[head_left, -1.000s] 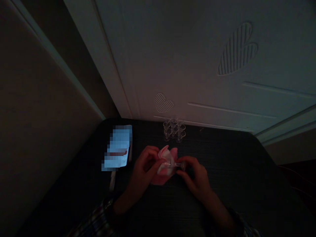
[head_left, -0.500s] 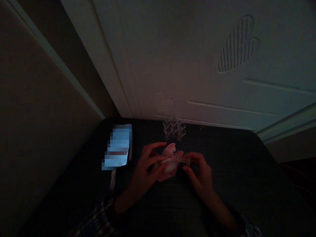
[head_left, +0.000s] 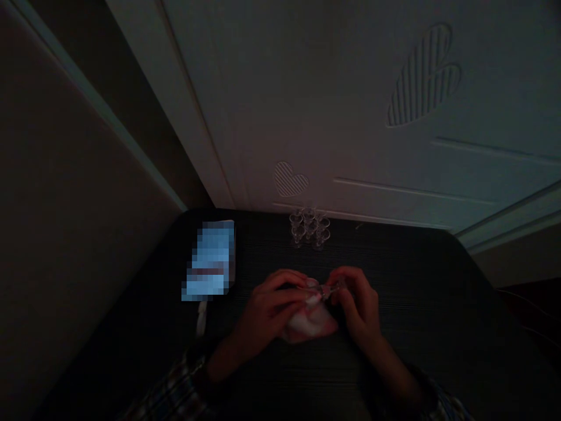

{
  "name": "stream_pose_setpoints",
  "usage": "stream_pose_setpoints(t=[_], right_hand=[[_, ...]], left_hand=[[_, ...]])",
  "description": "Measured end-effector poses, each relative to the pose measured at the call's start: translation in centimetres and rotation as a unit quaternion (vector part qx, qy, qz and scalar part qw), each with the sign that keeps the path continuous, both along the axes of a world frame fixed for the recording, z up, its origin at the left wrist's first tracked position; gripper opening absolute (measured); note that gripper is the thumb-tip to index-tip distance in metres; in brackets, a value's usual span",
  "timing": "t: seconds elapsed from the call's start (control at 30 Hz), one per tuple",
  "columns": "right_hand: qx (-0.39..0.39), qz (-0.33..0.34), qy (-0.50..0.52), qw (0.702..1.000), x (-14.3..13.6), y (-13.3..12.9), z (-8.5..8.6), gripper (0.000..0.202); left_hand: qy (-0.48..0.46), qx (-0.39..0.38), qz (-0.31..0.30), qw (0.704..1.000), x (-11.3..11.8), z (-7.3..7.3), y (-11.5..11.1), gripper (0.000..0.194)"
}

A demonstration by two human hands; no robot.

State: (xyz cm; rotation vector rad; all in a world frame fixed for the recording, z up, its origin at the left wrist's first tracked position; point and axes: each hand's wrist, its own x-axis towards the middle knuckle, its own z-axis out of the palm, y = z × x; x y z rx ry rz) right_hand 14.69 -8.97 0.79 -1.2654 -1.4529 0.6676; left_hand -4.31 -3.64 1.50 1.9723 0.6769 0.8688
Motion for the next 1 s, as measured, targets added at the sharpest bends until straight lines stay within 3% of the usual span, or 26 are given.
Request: stream_pose_setpoints(t=[0.33, 0.57, 0.7, 0.8, 1.0], right_hand=[[0.023, 0.045, -0.091, 0.995, 0.2, -0.4, -0.3, 0.026], [0.033, 0.058, -0.113, 0.991, 0.1, -0.3, 0.0, 0.025], [0.022, 0.055, -0.103, 0.993, 0.1, -0.2, 0.1, 0.026], [0.006, 0.041, -0.080, 0.996, 0.0, -0.2, -0.1, 0.025], [-0.015, 0.015, -0.004, 1.000, -0.3, 0.0, -0.3, 0.019]], left_hand=[[-0.029, -0.081, 0.117, 0.989, -0.1, -0.1, 0.6, 0.017], [-0.062, -0.228, 0.117, 0.965, -0.1, -0.9, 1.1, 0.014], [-0.101, -0.277, 0.128, 0.947, 0.2, -0.6, 0.7, 0.012], [-0.121, -0.289, 0.130, 0.941, 0.3, -0.3, 0.6, 0.012], [-0.115, -0.232, 0.098, 0.961, 0.4, -0.4, 0.9, 0.007]])
